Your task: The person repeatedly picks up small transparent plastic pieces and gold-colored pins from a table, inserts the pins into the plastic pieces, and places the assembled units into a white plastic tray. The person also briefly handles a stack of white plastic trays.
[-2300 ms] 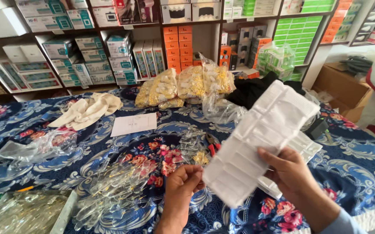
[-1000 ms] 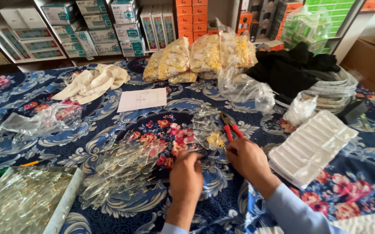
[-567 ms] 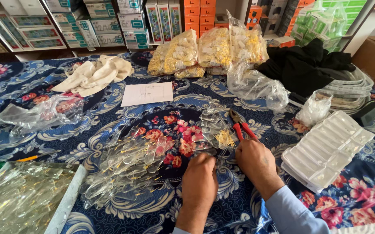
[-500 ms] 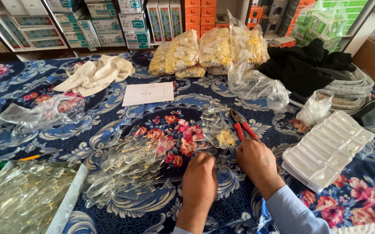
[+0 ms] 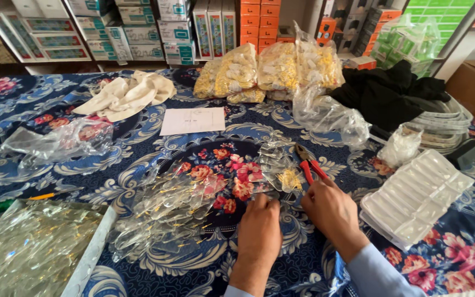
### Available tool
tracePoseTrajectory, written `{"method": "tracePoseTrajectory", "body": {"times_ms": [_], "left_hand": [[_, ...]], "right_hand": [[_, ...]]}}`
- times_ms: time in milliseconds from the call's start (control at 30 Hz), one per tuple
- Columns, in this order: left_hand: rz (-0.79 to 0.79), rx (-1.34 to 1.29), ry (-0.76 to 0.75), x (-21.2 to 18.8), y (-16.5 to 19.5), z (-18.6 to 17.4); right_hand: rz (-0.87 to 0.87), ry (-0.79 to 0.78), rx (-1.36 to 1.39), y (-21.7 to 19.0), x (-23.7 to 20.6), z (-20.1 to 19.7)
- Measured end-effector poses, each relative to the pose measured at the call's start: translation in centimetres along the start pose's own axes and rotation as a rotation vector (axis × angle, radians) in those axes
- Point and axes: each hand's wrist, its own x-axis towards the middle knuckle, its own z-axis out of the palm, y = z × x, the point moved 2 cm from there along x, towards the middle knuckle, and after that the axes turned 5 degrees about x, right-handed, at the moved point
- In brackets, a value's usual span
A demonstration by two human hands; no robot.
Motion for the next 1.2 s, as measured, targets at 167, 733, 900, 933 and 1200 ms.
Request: {"method": "tracePoseTrajectory", "body": {"times_ms": [167,733,900,933,1200], "left_hand": [[-0.062,-0.050,-0.020,0.3,-0.1,-0.4],[-0.355,-1.447,-0.021,1.3,-1.0,1.8],[-0.353,-1.410,-0.091,1.3,-0.9,2.5],[-0.339,-1.403,-0.090,1.2,-0.9,2.6],[-0.409,-1.473,-0.002,1.2,-1.4,3.7]], "right_hand": [[-0.038,0.121,0.472,-0.3,-2.3,0.4],[0.409,-0.539,1.511,1.8,-2.7,3.5],[0.485,-0.674,1.648,2.5,-2.4,3.3],[0.500,-0.697,1.663,2.5,-2.4,3.3],[0.368,-0.485,1.621,1.8,-2.5,2.3]]}}
